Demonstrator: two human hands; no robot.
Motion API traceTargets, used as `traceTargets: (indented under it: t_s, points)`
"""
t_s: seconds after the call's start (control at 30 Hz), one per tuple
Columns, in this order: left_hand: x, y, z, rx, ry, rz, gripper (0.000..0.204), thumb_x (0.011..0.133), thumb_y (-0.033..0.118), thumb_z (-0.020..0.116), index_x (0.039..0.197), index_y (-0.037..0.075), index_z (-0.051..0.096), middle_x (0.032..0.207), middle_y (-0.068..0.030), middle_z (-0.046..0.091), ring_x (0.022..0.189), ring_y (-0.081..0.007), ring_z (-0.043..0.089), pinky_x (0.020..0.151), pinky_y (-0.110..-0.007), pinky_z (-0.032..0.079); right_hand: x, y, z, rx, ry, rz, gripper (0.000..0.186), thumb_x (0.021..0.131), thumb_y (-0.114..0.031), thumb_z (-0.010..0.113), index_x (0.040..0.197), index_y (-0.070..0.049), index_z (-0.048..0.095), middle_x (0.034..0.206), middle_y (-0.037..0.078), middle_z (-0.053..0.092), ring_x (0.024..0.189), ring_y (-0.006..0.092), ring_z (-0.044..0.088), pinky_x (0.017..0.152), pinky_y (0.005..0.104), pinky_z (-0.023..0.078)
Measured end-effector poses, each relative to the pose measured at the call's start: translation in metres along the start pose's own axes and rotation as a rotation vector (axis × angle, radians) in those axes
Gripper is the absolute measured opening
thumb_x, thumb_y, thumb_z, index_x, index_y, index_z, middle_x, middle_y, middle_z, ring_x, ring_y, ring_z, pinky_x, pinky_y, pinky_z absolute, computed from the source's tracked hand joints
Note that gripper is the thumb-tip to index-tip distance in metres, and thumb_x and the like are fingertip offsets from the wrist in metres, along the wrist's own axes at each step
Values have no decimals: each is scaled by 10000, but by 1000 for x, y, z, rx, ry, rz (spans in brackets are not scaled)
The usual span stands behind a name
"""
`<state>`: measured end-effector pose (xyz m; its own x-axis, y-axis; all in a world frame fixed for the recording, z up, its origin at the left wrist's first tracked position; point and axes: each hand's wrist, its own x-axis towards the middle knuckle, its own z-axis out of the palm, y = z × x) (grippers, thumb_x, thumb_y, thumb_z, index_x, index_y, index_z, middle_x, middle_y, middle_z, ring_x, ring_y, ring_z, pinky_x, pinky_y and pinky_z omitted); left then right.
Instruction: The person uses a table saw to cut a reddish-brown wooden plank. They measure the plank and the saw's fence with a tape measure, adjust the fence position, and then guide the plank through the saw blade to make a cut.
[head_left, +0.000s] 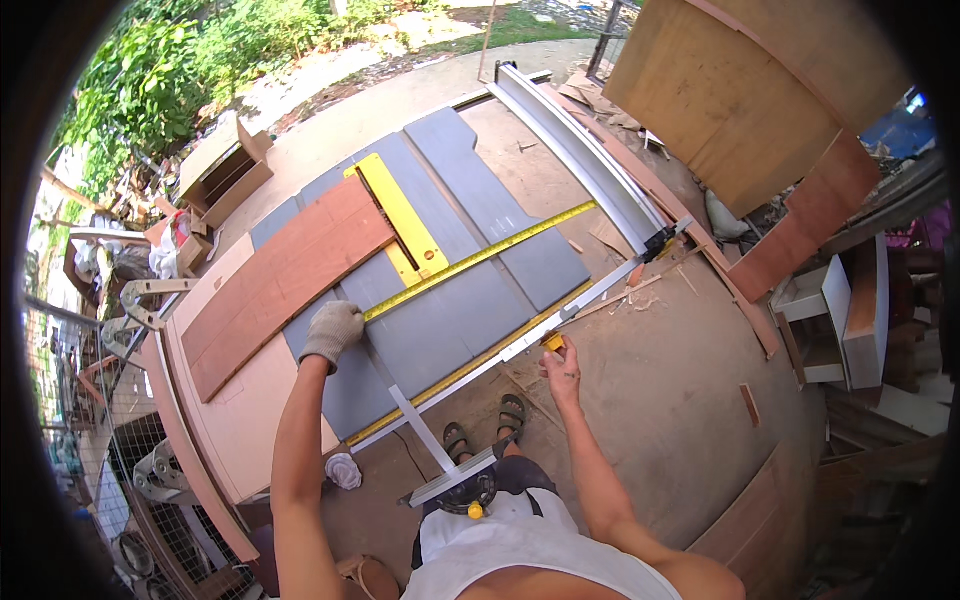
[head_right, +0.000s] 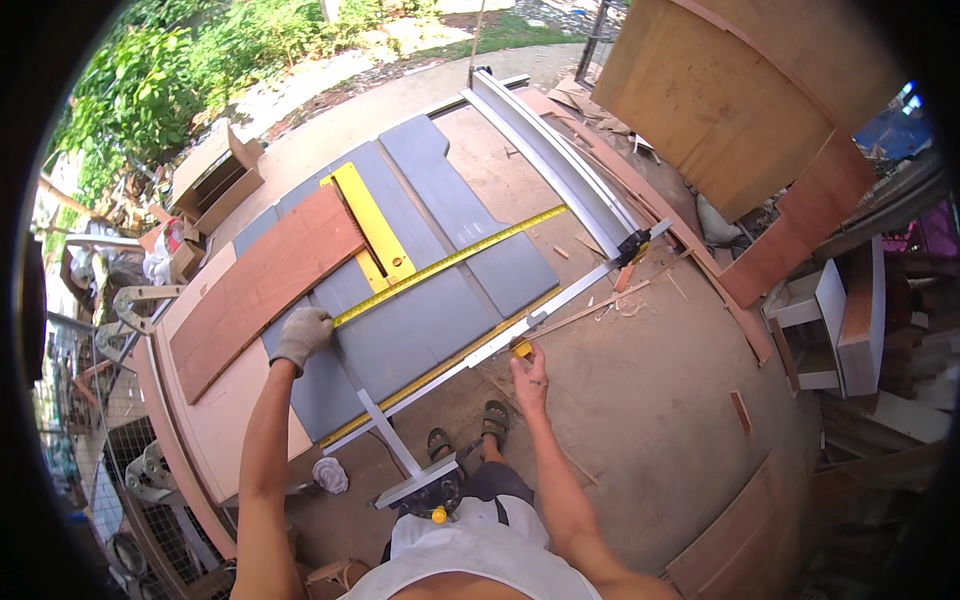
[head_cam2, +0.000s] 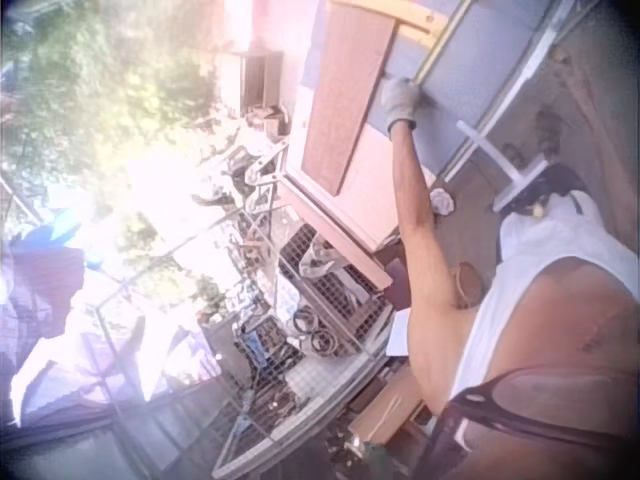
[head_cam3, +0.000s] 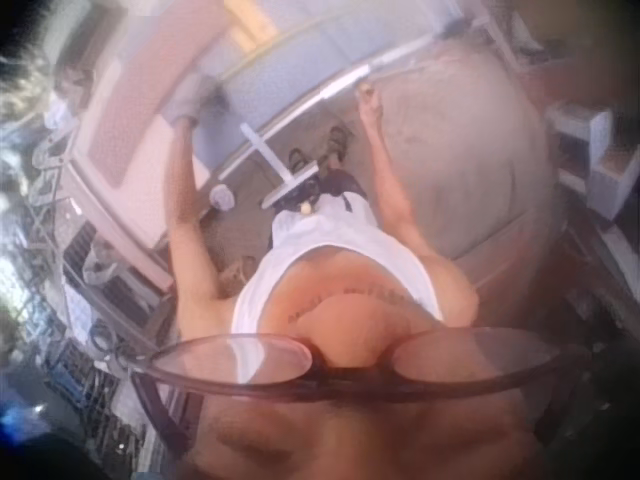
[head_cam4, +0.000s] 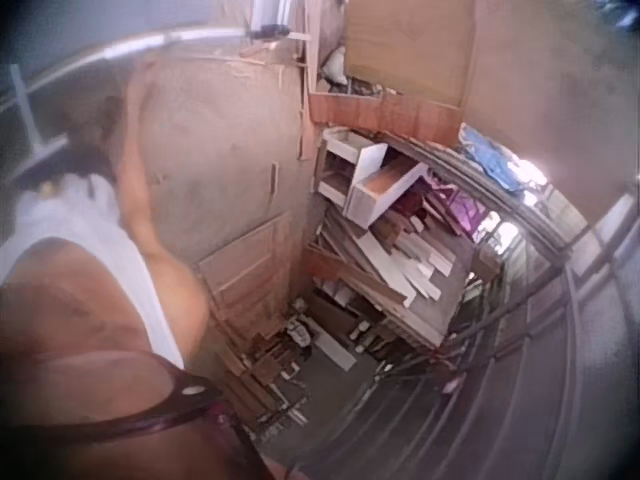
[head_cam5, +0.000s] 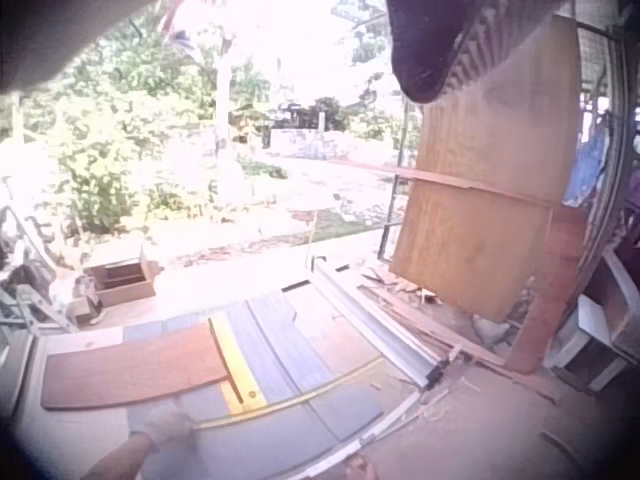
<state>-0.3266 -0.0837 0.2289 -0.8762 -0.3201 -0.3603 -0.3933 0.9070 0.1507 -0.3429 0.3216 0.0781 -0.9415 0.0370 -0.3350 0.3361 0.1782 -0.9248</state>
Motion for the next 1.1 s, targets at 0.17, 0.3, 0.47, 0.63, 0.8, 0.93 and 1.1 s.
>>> traceTargets:
  t_s: [0.17, 0.3, 0.47, 0.63, 0.8, 0.93, 1.1]
  points:
    - [-21, -55, 2, -93, 82, -29, 278, 762, 227, 537, 857, 38, 717, 811, -204, 663, 794, -341, 659, 748, -428, 515, 8, 13, -9, -140, 50, -172, 535, 875, -127, 624, 1344, -5, 397, 1057, 136, 613, 738, 132, 616, 624, 266, 509]
    - [-26, -69, 1, -232, 42, -129, 276, 758, 211, 556, 877, 16, 713, 778, -221, 656, 749, -333, 664, 721, -411, 521, 18, 5, 3, -191, 157, -155, 446, 814, -156, 673, 1196, 21, 528, 1067, 210, 609, 899, 313, 639, 797, 377, 504]
    - [-32, -73, -7, -184, 56, -91, 271, 757, 187, 551, 878, 5, 711, 760, -217, 661, 705, -324, 661, 698, -399, 520, 19, 14, 11, -287, 289, -220, 401, 815, -127, 665, 1177, 11, 558, 1000, 175, 646, 780, 233, 659, 700, 343, 518]
    - [-46, -80, -9, -350, 37, -154, 255, 758, 157, 556, 883, -7, 708, 737, -207, 663, 681, -301, 665, 667, -386, 516, 16, 4, 9, -335, 284, -221, 404, 806, -131, 662, 1173, 8, 568, 1050, 205, 639, 848, 279, 666, 751, 356, 516]
    - [-25, -88, 6, -259, 63, -102, 267, 770, 204, 556, 890, 28, 717, 791, -194, 672, 728, -321, 665, 709, -403, 522, 15, 0, 10, -314, 300, -208, 410, 799, -135, 660, 1170, 15, 569, 1010, 208, 649, 843, 307, 662, 777, 372, 508]
    - [-15, -76, -1, -94, 117, 5, 276, 772, 240, 551, 887, 58, 724, 819, -188, 671, 784, -336, 660, 760, -418, 517, 17, 5, 11, -304, 302, -226, 404, 799, -132, 652, 1167, 14, 570, 989, 211, 650, 855, 322, 652, 788, 383, 500]
    - [-21, -79, -1, -149, 83, -37, 274, 771, 251, 558, 887, 68, 726, 825, -191, 668, 809, -333, 659, 785, -417, 514, 11, 2, 17, -300, 285, -227, 384, 822, -152, 629, 1156, 22, 554, 1094, 244, 603, 996, 412, 578, 861, 446, 453]
